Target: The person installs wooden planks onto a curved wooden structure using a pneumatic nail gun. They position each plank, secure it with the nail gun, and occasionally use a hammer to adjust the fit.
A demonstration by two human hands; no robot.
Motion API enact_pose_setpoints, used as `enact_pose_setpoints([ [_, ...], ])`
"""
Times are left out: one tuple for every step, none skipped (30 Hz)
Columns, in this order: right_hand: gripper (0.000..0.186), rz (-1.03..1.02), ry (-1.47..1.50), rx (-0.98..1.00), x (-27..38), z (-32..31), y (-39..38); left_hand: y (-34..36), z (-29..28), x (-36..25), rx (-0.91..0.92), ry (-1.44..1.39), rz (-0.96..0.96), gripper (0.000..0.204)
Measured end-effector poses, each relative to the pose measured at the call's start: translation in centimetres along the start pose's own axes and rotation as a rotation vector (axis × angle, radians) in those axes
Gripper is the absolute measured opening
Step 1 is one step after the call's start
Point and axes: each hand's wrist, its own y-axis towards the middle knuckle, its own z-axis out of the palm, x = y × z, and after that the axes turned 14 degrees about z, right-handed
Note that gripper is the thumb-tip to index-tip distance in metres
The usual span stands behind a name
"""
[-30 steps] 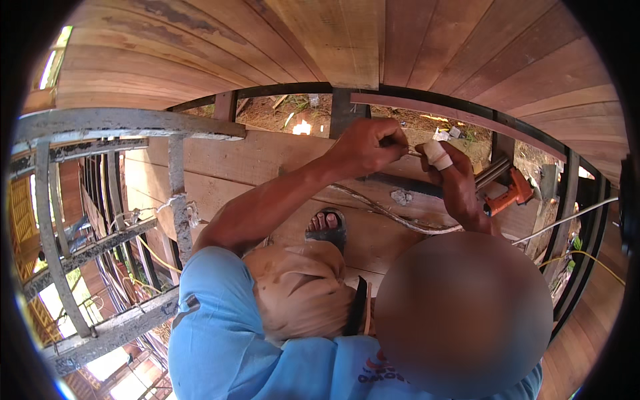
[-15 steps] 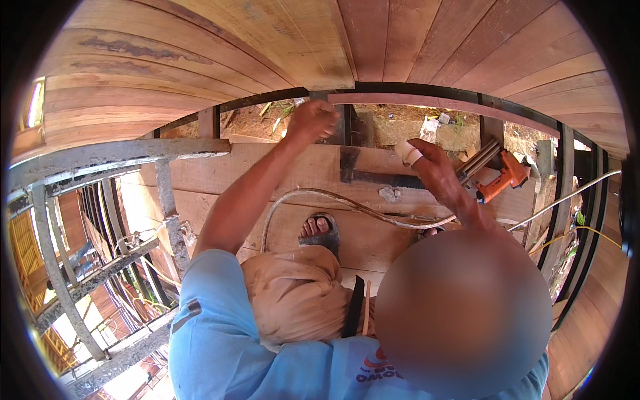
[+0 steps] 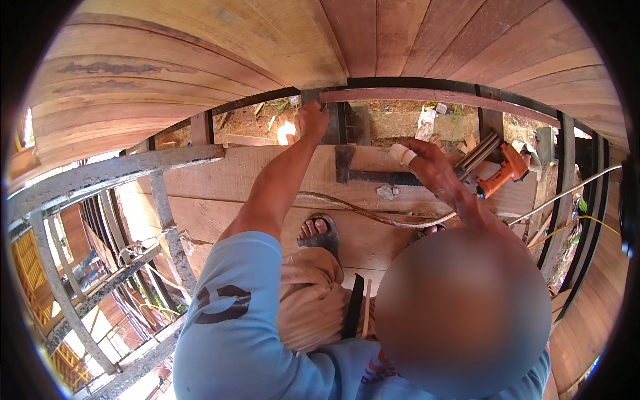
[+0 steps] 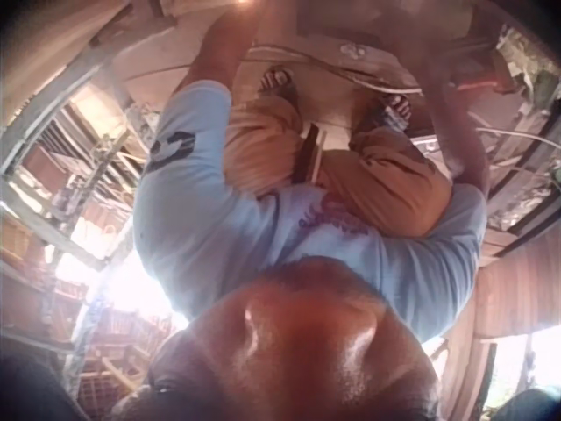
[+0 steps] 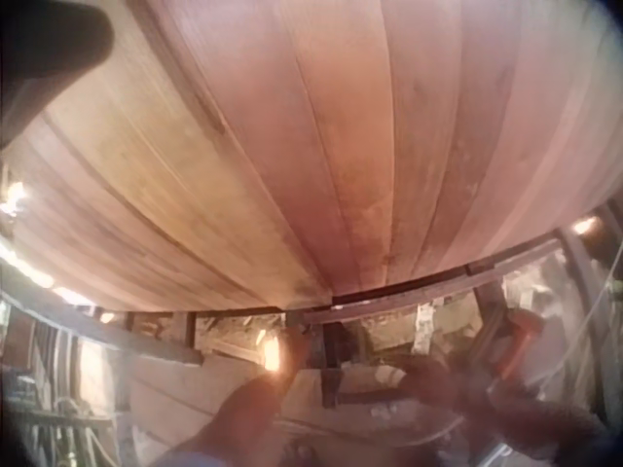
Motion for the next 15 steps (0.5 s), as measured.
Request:
enact_pose_setpoints([
  [0.046,0.003,-0.007,0.0,0.0,0.0,0.2,0.2,0.0,0.0,0.027,0.048,-0.013,0.027],
  [0.047,0.024,-0.034,0.001,-0.1,-0.1,0.3,0.3,0.0,-0.6,0.059,0.093,-0.023,0.026],
  [0.048,0.046,-0.061,0.002,-0.2,-0.3,0.6,0.5,-0.1,-1.2,0.09,0.138,-0.033,0.024],
  [0.049,0.069,-0.088,0.002,-0.4,-0.5,0.9,0.5,-0.1,-1.8,0.098,0.143,-0.053,0.024],
  [0.05,0.059,-0.084,0.0,-0.5,-0.5,1.1,0.5,-0.1,-2.3,0.1,0.151,-0.074,0.023],
  [0.051,0.051,-0.081,-0.003,-0.7,-0.5,1.4,0.6,-0.1,-2.8,0.103,0.158,-0.094,0.022],
  [0.052,0.042,-0.077,-0.006,-0.8,-0.6,1.5,0.6,0.2,-3.0,0.09,0.152,-0.089,0.023],
  [0.052,0.021,-0.045,-0.012,-0.8,-0.5,1.5,0.6,0.4,-3.0,0.074,0.146,-0.086,0.024],
  [0.053,0.001,-0.013,-0.02,-0.8,-0.4,1.5,0.6,0.7,-3.1,0.058,0.141,-0.082,0.025],
  [0.053,-0.019,0.02,-0.027,-0.8,-0.4,1.5,0.6,1.0,-3.2,0.058,0.141,-0.109,0.027],
  [0.049,0.005,0.023,-0.011,-0.6,-0.5,1.4,0.6,1.2,-3.5,0.058,0.141,-0.137,0.029],
  [0.045,0.028,0.027,0.005,-0.2,-0.8,1.2,0.5,1.4,-3.8,0.059,0.141,-0.164,0.032],
  [0.041,0.052,0.031,0.021,0.0,-1.0,1.1,0.6,1.7,-3.8,0.036,0.143,-0.139,0.031],
  [0.041,0.057,0.03,0.024,0.0,-1.2,1.1,0.6,1.9,-3.8,0.013,0.144,-0.114,0.032],
  [0.04,0.061,0.029,0.028,0.0,-1.4,1.2,0.6,2.2,-3.8,-0.01,0.146,-0.089,0.033],
])
